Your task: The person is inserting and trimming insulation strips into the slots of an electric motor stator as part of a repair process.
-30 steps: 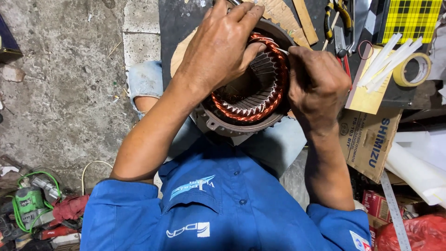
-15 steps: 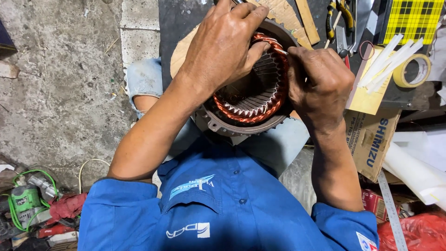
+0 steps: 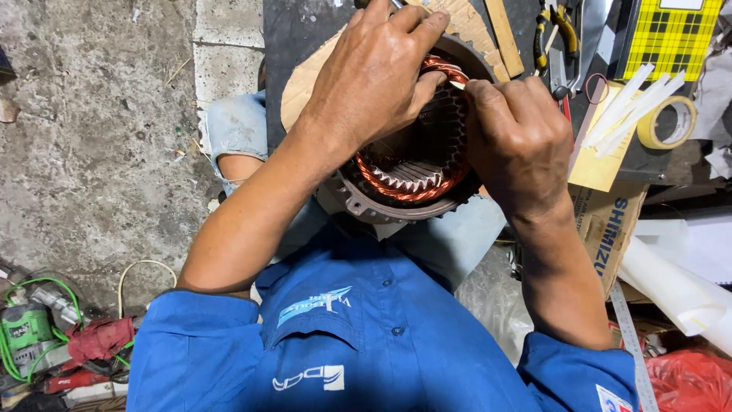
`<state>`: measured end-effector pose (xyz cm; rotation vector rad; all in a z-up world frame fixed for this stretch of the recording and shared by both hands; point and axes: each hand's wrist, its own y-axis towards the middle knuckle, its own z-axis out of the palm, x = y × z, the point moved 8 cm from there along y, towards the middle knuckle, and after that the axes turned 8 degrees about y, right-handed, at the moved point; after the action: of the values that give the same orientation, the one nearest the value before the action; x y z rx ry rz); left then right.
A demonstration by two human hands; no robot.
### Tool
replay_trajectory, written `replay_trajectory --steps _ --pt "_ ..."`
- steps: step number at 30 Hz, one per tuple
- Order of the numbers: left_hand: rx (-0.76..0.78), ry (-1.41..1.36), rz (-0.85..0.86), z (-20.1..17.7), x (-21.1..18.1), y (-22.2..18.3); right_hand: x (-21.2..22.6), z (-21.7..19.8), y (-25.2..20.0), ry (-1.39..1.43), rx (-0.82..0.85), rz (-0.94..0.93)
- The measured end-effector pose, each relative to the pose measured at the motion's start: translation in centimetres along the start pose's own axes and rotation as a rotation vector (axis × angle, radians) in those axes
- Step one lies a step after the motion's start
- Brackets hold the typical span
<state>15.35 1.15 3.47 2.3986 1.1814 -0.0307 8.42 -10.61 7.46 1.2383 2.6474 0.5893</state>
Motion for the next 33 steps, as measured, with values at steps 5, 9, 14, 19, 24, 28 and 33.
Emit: replay_trajectory --steps 5,9,14,19,24,28,33 --pt "-0.017 0.009 0.0 0.1 0.0 -0.1 0.3 -0.1 0.8 -0.072 0.084 -0.036" --pt "-0.003 0.021 -0.002 0.4 0.0 -0.1 0.2 -0.1 1.0 -0.064 0.112 -0.059" --pt "-0.005 0.024 -0.005 0.3 0.1 -0.2 -0.7 -0.6 1.0 0.052 0.074 -0.061" --pt "0.006 0.043 0.005 0.4 0.0 -0.2 -1.0 -0.4 1.2 -0.001 0.126 -0.093" --pt "-0.002 0.035 0.008 0.3 0.0 -0.2 -0.8 0.1 1.3 -0.107 0.179 -0.131" --pt "0.006 0.032 -0.002 0.3 0.0 -0.2 -0.3 0.0 1.7 -0.053 0.194 -0.144" --pt "-0.002 0.054 -0.002 0.2 0.0 -0.1 0.3 0.3 2.1 -0.123 0.216 -0.158"
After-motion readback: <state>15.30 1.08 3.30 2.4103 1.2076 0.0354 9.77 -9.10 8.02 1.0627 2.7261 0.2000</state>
